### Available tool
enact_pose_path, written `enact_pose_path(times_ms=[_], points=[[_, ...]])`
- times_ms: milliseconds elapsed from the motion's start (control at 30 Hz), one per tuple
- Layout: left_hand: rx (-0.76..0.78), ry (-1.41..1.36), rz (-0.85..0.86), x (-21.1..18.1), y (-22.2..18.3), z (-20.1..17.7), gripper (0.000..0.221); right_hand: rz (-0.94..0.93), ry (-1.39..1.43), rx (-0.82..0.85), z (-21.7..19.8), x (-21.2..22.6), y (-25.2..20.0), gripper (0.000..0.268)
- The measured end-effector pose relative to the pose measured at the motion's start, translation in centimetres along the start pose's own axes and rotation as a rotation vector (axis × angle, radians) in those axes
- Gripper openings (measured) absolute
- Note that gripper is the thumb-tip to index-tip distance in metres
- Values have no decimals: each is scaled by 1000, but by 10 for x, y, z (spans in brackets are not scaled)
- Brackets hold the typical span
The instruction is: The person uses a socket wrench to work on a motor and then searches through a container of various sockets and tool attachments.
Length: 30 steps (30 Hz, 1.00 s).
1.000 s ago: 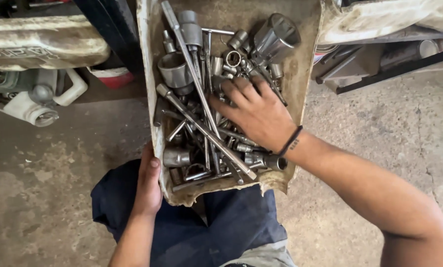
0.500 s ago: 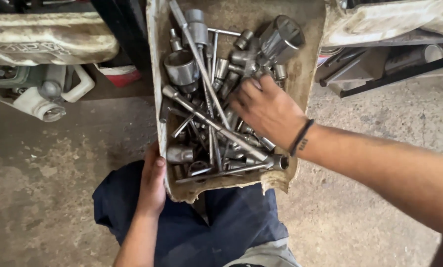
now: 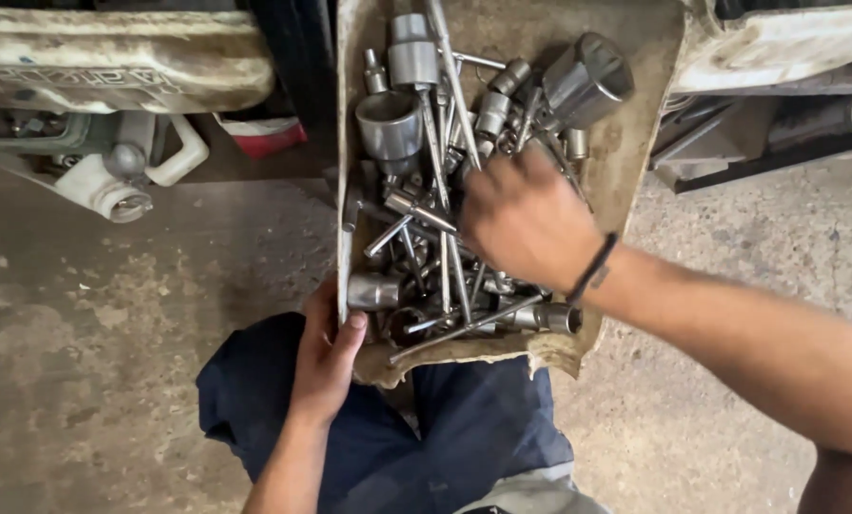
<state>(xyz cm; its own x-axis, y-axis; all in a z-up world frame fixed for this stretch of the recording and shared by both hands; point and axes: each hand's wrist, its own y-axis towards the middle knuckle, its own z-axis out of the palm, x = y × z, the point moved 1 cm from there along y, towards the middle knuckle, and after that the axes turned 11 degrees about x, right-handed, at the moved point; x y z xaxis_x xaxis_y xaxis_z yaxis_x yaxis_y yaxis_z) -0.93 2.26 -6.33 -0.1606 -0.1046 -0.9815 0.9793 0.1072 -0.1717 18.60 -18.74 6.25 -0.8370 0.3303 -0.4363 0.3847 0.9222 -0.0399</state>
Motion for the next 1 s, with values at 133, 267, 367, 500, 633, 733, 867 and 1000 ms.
enact_pose_path(times_ms=[133,267,367,500,633,733,867,1000], points=[[2,-61,-16,-13,4,3,63,-141,70,-236,-2,10,0,24],[18,-60,-31,-18,7,4,67,18,171,40,14,-6,-6,83],[21,-52,-54,-22,6,2,68,0,67,96,10,-3,-15,94],[33,-45,-50,-31,4,5,68,-178,196,126,9,-9,-24,95],[-20,-20,-40,-13,0,9,70,-294,277,155,17,-12,-19,88],[-37,39,-46,-22,-6,12,69,-333,300,301,6,-6,-32,82],[-105,223,-37,-32,-8,6,62,-397,403,407,-12,8,-63,75],[-157,218,-23,-40,-17,11,52,-232,467,642,3,-2,-109,64]])
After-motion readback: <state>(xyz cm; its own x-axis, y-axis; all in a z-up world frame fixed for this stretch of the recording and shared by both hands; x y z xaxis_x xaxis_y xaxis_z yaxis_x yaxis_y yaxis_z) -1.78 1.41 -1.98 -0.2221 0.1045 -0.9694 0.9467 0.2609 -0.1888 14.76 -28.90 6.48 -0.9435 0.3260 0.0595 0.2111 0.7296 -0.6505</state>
